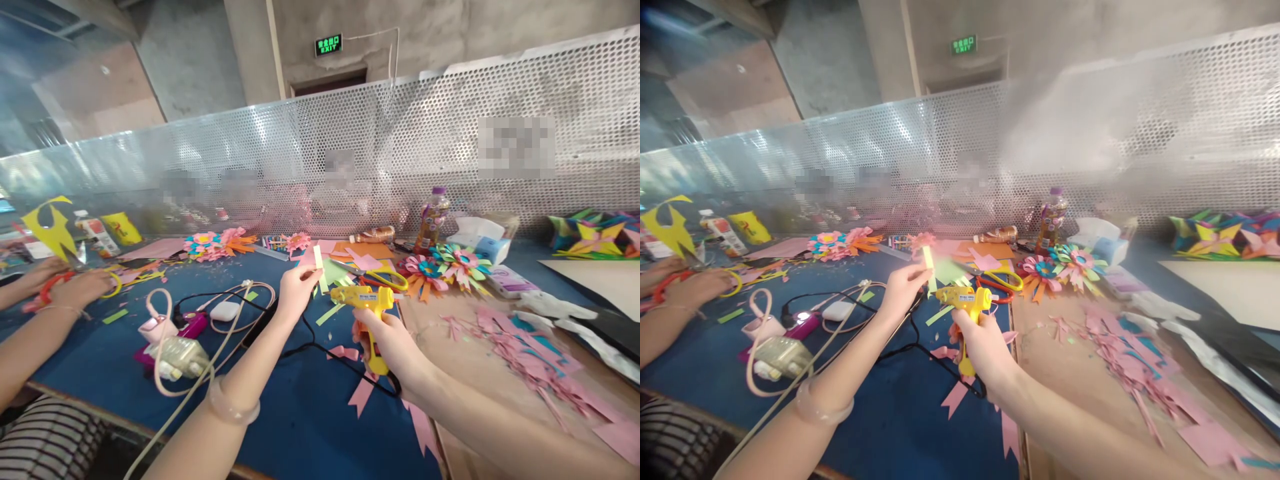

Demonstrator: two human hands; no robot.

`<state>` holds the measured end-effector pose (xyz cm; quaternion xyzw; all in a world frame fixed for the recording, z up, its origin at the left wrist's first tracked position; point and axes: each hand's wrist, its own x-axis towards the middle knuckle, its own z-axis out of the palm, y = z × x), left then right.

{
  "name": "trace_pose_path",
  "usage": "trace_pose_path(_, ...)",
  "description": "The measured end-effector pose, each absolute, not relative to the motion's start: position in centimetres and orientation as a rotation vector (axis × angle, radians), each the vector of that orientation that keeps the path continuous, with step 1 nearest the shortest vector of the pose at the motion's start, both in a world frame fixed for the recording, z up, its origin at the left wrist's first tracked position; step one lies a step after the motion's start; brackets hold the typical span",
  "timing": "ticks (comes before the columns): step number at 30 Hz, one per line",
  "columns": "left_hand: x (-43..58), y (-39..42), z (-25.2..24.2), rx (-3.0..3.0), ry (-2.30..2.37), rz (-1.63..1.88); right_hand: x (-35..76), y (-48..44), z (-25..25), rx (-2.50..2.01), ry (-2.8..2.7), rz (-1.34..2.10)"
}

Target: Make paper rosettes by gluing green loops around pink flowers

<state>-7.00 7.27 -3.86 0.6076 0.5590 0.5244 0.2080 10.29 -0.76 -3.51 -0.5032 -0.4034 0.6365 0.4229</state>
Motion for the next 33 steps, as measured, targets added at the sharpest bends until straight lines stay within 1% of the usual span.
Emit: trace_pose_path(33, -6.92, 7.09, -3.51, 1.718, 1.565, 1.451, 10.44, -0.69, -3.40, -1.287, -1.007, 1.585)
